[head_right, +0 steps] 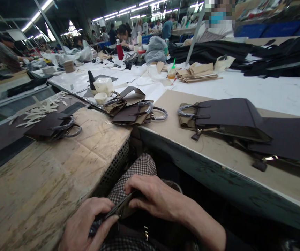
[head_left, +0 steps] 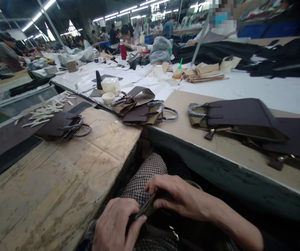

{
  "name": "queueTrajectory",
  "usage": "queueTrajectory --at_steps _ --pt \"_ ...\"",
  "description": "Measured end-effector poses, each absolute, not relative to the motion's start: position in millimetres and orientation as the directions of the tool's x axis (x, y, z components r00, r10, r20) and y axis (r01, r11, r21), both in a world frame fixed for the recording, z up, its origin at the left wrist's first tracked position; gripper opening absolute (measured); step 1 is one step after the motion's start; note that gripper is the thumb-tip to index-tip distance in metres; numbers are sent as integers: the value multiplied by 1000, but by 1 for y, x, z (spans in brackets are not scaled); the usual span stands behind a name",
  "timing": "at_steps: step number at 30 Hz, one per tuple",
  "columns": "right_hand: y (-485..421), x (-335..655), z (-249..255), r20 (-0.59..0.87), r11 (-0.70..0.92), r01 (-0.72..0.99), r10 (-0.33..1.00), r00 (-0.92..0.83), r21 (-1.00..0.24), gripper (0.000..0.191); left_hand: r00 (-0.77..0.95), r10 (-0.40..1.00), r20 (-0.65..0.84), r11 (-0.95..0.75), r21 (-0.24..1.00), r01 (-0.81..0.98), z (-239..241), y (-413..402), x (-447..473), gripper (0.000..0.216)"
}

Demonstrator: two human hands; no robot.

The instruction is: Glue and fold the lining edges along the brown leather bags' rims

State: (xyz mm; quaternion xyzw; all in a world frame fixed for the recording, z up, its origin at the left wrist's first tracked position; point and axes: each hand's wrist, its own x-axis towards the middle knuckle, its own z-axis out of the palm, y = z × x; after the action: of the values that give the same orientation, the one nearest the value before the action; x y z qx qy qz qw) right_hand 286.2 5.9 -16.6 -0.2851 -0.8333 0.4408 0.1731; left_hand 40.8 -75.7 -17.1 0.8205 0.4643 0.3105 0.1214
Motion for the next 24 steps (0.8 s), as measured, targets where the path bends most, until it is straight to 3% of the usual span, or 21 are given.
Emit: queueTrajectory --at_steps 6,11,24 --pt "5 280 -13 186 500 159 571 -799 -851 11 431 758 489 -641 438 630 -21 -72 43 23" --pt "5 281 -13 229 555 151 556 -799 -818 17 499 717 487 -685 360 633 -22 -69 40 30" --pt "11 286 -20 231 522 141 582 -780 -842 23 449 773 447 -632 485 604 -18 -60 43 20"
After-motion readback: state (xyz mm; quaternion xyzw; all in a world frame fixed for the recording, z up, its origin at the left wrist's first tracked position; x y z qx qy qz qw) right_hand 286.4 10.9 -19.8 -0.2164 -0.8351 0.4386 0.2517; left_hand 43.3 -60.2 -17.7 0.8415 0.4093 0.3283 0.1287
